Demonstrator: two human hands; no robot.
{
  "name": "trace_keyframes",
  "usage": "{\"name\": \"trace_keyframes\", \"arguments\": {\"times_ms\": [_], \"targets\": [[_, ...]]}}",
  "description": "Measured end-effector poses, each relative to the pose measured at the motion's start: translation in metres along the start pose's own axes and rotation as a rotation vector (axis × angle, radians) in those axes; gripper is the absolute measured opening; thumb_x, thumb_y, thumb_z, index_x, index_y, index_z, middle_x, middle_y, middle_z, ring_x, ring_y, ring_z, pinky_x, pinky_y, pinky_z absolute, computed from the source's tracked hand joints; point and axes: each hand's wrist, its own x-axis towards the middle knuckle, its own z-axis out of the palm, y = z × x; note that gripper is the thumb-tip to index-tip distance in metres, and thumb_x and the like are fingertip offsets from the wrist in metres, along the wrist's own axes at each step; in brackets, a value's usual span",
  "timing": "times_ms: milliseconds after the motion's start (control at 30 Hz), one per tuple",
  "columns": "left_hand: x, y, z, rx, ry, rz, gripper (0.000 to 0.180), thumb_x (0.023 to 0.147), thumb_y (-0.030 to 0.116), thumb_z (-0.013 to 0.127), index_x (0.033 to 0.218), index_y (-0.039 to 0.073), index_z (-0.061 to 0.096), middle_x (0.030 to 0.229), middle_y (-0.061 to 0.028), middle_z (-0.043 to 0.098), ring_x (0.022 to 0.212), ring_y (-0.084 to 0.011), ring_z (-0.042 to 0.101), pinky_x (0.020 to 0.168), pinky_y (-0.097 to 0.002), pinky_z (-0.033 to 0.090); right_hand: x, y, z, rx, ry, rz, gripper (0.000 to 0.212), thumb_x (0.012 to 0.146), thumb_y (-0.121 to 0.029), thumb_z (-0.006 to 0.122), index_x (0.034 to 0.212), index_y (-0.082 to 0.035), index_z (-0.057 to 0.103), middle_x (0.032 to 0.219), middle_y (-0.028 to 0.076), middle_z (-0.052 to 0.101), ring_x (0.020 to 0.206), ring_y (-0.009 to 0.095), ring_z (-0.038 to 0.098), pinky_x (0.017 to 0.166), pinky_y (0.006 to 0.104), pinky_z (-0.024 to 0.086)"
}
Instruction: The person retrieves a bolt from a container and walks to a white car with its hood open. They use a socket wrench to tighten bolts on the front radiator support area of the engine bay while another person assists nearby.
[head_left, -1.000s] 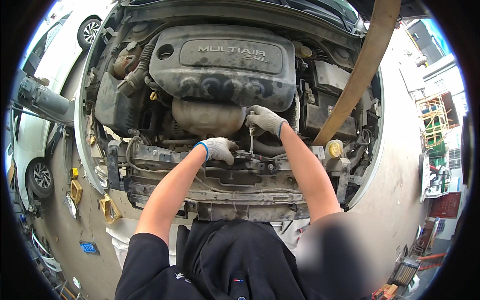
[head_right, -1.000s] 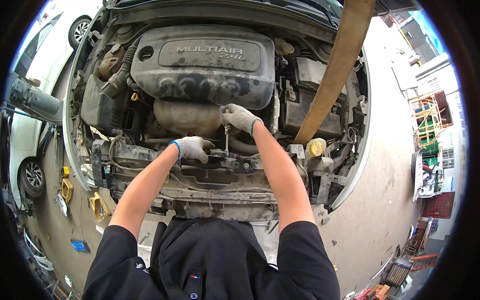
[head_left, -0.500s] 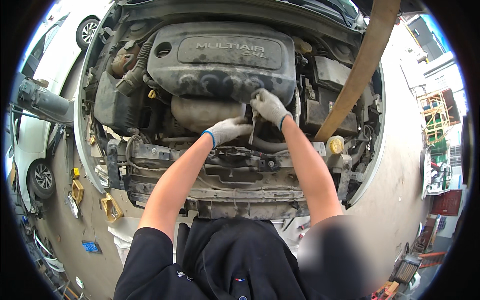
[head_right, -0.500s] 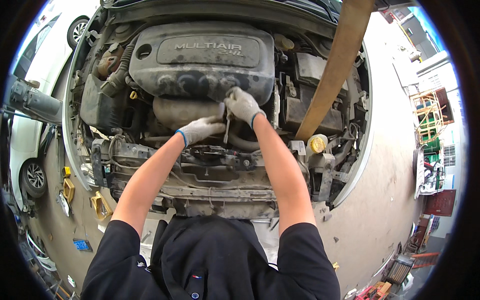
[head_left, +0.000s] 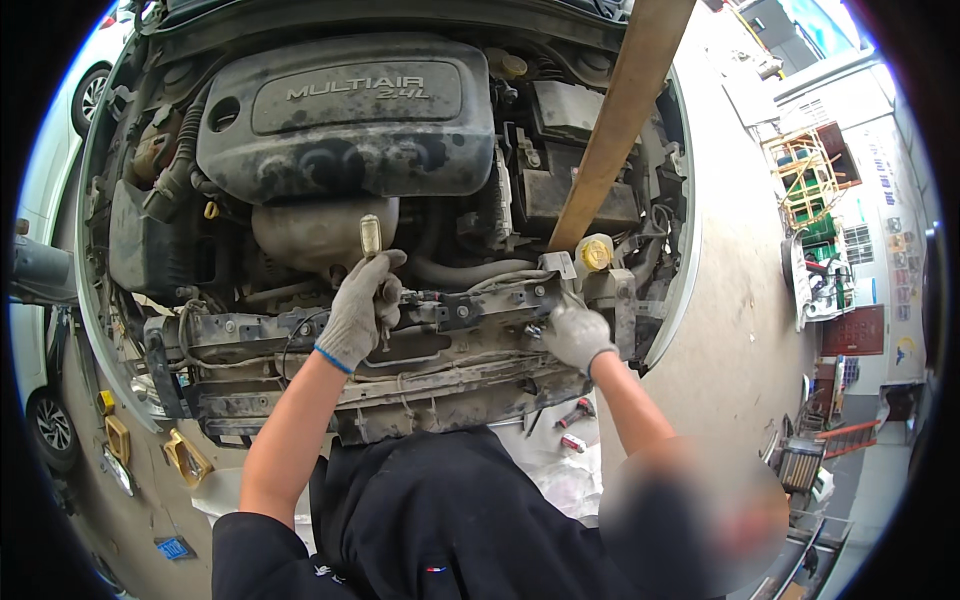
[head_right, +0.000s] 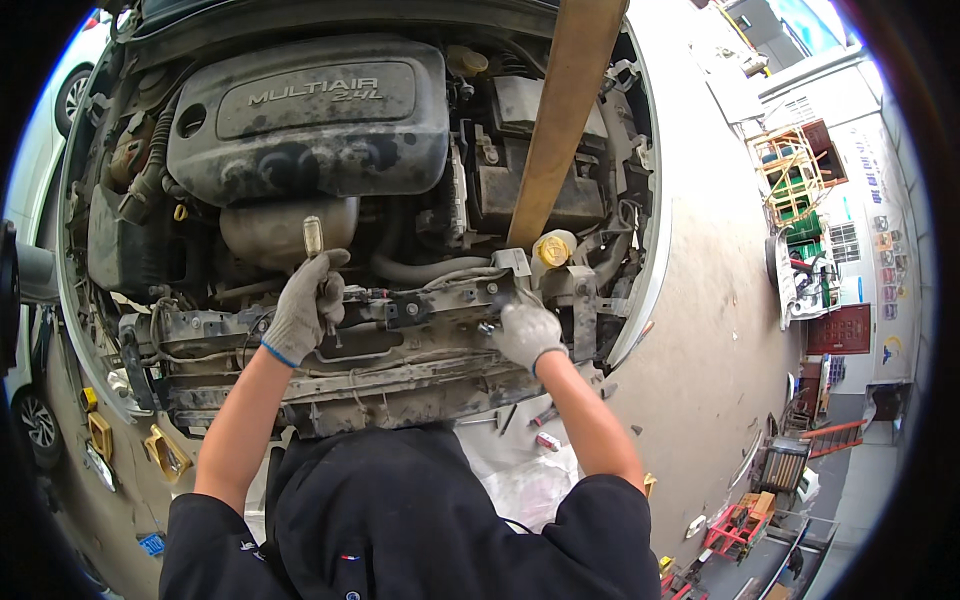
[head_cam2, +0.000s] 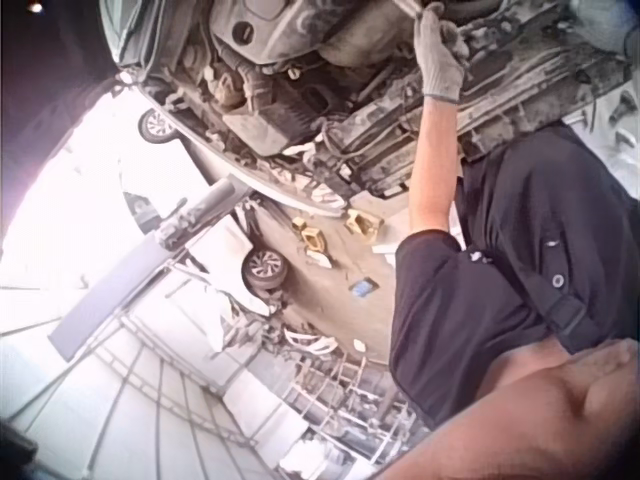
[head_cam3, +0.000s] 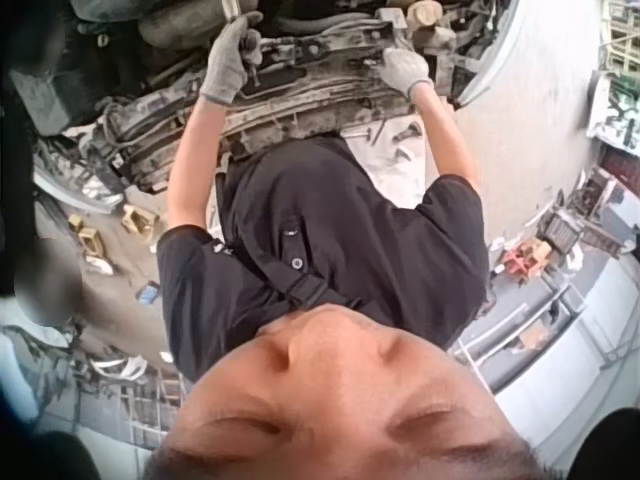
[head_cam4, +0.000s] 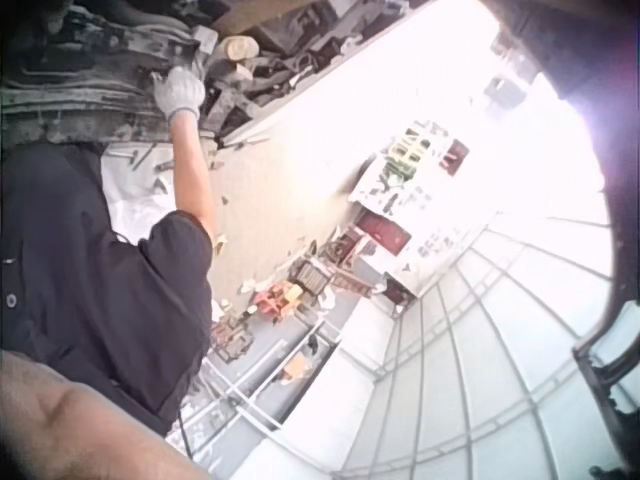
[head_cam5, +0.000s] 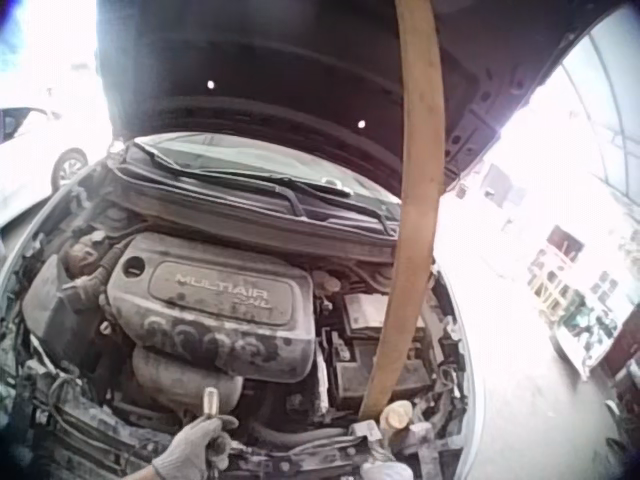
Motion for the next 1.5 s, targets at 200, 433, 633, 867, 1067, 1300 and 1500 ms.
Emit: {"name": "trace_keyframes", "arguments": {"times_ms": [200, 433, 633, 867, 1067, 1300, 1500], "targets": [[-0.021, -0.012, -0.023, 0.163, 0.024, 0.059, 0.031, 0.103, 0.027, 0.053, 0.125, 0.006, 0.059, 0.071, 0.0001, 0.059, 0.048, -0.0059, 0.045, 0.044, -0.0218, 0.037, 0.004, 0.0, 0.064, -0.055, 0.197, -0.057, 0.025, 0.084, -0.029, 0.064, 0.093, -0.006, 0.067, 0.094, 0.015, 0.072, 0.093, 0.033, 0.068, 0.083, 0.0467, 0.053], [-0.069, -0.032, -0.039, 0.711, -0.005, 0.08, 0.031, 0.094, 0.028, 0.066, 0.116, 0.007, 0.07, 0.085, 0.0014, 0.064, 0.078, -0.0061, 0.056, 0.073, -0.0243, 0.048, -0.033, -0.036, -0.002, 0.73, 0.203, -0.139, 0.025, 0.095, -0.02, 0.059, 0.111, -0.002, 0.067, 0.099, 0.019, 0.072, 0.09, 0.033, 0.07, 0.081, 0.0427, 0.055], [-0.078, -0.059, -0.042, 0.841, -0.13, 0.045, 0.046, 0.092, 0.032, 0.068, 0.129, 0.004, 0.064, 0.095, -0.0089, 0.07, 0.087, -0.0149, 0.062, 0.082, -0.0311, 0.051, -0.025, -0.099, -0.016, 1.13, 0.011, -0.209, 0.029, 0.103, -0.02, 0.051, 0.109, 0.003, 0.067, 0.083, 0.002, 0.065, 0.077, 0.011, 0.056, 0.07, 0.0284, 0.048], [-0.099, -0.048, -0.042, 0.949, -0.208, 0.099, 0.043, 0.093, 0.026, 0.066, 0.128, 0.001, 0.064, 0.098, -0.0117, 0.072, 0.088, -0.0151, 0.066, 0.083, -0.0325, 0.053, -0.033, -0.128, -0.022, 1.163, -0.016, -0.218, 0.03, 0.102, -0.019, 0.048, 0.105, 0.002, 0.069, 0.081, 0.006, 0.063, 0.077, 0.013, 0.055, 0.071, 0.03, 0.047], [-0.099, -0.045, -0.039, 0.919, -0.265, 0.058, 0.042, 0.092, 0.025, 0.066, 0.127, 0.001, 0.065, 0.095, -0.0105, 0.072, 0.087, -0.0144, 0.067, 0.082, -0.0314, 0.054, -0.023, -0.121, 0.006, 0.775, 0.389, -0.648, 0.026, 0.1, -0.009, 0.05, 0.12, 0.0, 0.064, 0.095, 0.011, 0.064, 0.08, 0.016, 0.058, 0.074, 0.0321, 0.05], [-0.093, -0.049, -0.042, 0.912, -0.232, 0.093, 0.038, 0.093, 0.027, 0.067, 0.12, 0.0, 0.066, 0.092, -0.0102, 0.072, 0.082, -0.0146, 0.066, 0.077, -0.0321, 0.053, -0.032, -0.135, -0.044, 0.987, 0.045, -0.425, 0.052, 0.094, -0.011, 0.061, 0.144, -0.006, 0.047, 0.104, 0.018, 0.07, 0.095, 0.038, 0.069, 0.08, 0.0441, 0.056], [-0.091, -0.05, -0.043, 0.992, -0.181, 0.088, 0.04, 0.093, 0.034, 0.066, 0.117, 0.001, 0.066, 0.09, -0.0152, 0.072, 0.083, -0.0214, 0.07, 0.076, -0.0363, 0.053, -0.031, -0.14, -0.046, 0.73, 0.343, -0.524, 0.045, 0.092, -0.012, 0.065, 0.135, -0.004, 0.056, 0.106, 0.021, 0.071, 0.094, 0.038, 0.07, 0.08, 0.0441, 0.056]]}}
